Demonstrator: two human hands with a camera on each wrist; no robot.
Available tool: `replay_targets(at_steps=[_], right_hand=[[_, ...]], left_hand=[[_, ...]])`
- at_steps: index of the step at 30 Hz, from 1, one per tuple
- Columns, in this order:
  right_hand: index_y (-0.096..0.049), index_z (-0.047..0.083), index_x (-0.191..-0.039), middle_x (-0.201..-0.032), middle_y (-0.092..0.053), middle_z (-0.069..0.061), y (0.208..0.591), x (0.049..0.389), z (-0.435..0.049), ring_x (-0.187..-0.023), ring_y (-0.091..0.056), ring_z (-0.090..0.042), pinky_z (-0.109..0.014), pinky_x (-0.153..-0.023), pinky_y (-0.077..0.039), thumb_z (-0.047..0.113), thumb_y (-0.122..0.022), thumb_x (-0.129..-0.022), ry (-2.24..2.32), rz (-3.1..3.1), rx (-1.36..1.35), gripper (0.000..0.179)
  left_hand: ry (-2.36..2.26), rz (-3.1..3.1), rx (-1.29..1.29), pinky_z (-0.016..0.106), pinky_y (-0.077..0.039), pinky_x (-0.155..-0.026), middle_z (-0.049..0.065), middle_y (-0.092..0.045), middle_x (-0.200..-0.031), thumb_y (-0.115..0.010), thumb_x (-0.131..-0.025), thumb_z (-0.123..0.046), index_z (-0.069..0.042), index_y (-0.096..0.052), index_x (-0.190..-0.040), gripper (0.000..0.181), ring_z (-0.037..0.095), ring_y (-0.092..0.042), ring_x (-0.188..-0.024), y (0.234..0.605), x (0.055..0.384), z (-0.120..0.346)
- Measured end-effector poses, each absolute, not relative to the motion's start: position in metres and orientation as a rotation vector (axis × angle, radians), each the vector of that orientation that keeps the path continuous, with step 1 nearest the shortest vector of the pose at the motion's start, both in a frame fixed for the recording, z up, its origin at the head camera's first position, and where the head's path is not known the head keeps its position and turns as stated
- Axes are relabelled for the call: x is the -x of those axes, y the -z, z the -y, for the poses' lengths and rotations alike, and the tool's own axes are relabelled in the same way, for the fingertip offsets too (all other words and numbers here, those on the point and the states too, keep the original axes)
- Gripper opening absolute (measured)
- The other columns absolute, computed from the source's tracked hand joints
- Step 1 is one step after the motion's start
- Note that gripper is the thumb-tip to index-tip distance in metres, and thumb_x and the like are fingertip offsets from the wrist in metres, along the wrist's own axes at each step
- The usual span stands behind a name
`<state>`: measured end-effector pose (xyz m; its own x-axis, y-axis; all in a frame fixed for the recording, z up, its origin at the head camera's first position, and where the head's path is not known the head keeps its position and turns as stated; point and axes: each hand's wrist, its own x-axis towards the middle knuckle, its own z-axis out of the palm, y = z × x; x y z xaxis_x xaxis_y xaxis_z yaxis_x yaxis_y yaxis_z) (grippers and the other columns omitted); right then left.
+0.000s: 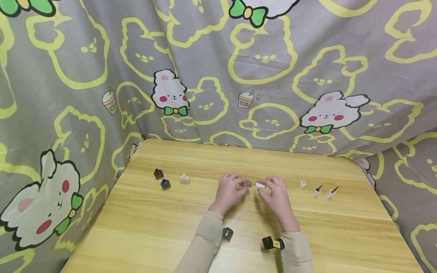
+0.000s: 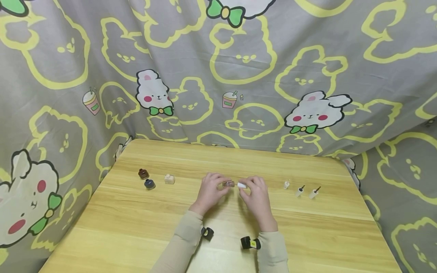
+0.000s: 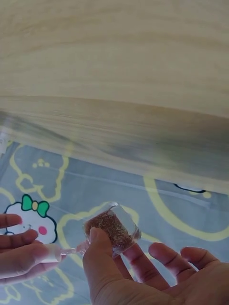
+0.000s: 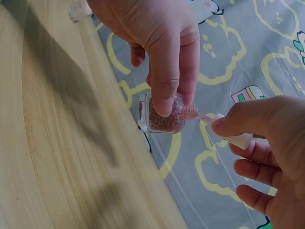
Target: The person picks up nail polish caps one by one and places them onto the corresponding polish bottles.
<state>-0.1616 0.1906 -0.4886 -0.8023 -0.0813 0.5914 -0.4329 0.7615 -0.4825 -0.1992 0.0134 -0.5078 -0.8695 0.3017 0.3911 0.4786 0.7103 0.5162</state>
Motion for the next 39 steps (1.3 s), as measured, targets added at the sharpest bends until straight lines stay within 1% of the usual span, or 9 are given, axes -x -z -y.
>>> replay_targets(at_steps=[10, 18, 27, 36, 39], right_hand=[[-0.073, 0.003, -0.093, -0.091, -0.064, -0.011, 0.4934, 0.1642, -0.1891, -0.09, -0.054, -0.028, -0.039, -0.079, -0.043, -0.005, -0.082, -0.068, -0.84, 2.412, -0.403, 0.028], [-0.073, 0.003, -0.096, -0.092, -0.065, -0.009, 0.4964, 0.1657, -0.187, -0.091, -0.056, -0.028, -0.04, -0.08, -0.044, -0.006, -0.083, -0.066, -0.864, 2.409, -0.4, 0.033], [-0.07, 0.003, -0.101, -0.098, -0.069, -0.013, 0.4954, 0.1646, -0.1859, -0.095, -0.058, -0.029, -0.046, -0.083, -0.048, -0.004, -0.082, -0.069, -0.915, 2.436, -0.383, 0.034], [-0.069, 0.004, -0.101, -0.099, -0.069, -0.012, 0.4973, 0.1648, -0.1869, -0.096, -0.058, -0.028, -0.045, -0.083, -0.048, -0.004, -0.082, -0.07, -0.93, 2.431, -0.388, 0.034], [-0.069, 0.004, -0.103, -0.101, -0.069, -0.011, 0.4985, 0.165, -0.1877, -0.097, -0.058, -0.027, -0.043, -0.082, -0.048, -0.003, -0.081, -0.07, -0.961, 2.435, -0.381, 0.035]], left_hand=[[0.855, 2.636, 0.66, 0.036, -0.044, -0.091, -0.007, -0.072, -0.107, -0.079, -0.08, -0.027, -0.027, -0.074, -0.103, 0.024, 0.015, -0.057, -0.101, 0.5072, 0.197, -0.0164], [0.85, 2.621, 0.683, 0.035, -0.043, -0.091, -0.006, -0.072, -0.107, -0.079, -0.079, -0.026, -0.024, -0.074, -0.104, 0.025, 0.015, -0.057, -0.099, 0.5079, 0.1962, -0.0195], [0.813, 2.62, 0.698, 0.034, -0.044, -0.089, -0.006, -0.072, -0.106, -0.079, -0.079, -0.027, -0.024, -0.074, -0.105, 0.026, 0.014, -0.057, -0.097, 0.5112, 0.1959, -0.0208], [0.802, 2.609, 0.703, 0.034, -0.044, -0.089, -0.006, -0.072, -0.106, -0.079, -0.079, -0.028, -0.023, -0.074, -0.105, 0.026, 0.013, -0.057, -0.097, 0.5118, 0.1958, -0.0206], [0.807, 2.607, 0.704, 0.033, -0.044, -0.088, -0.007, -0.072, -0.106, -0.079, -0.079, -0.028, -0.024, -0.074, -0.105, 0.027, 0.013, -0.057, -0.097, 0.5125, 0.1957, -0.0202]])
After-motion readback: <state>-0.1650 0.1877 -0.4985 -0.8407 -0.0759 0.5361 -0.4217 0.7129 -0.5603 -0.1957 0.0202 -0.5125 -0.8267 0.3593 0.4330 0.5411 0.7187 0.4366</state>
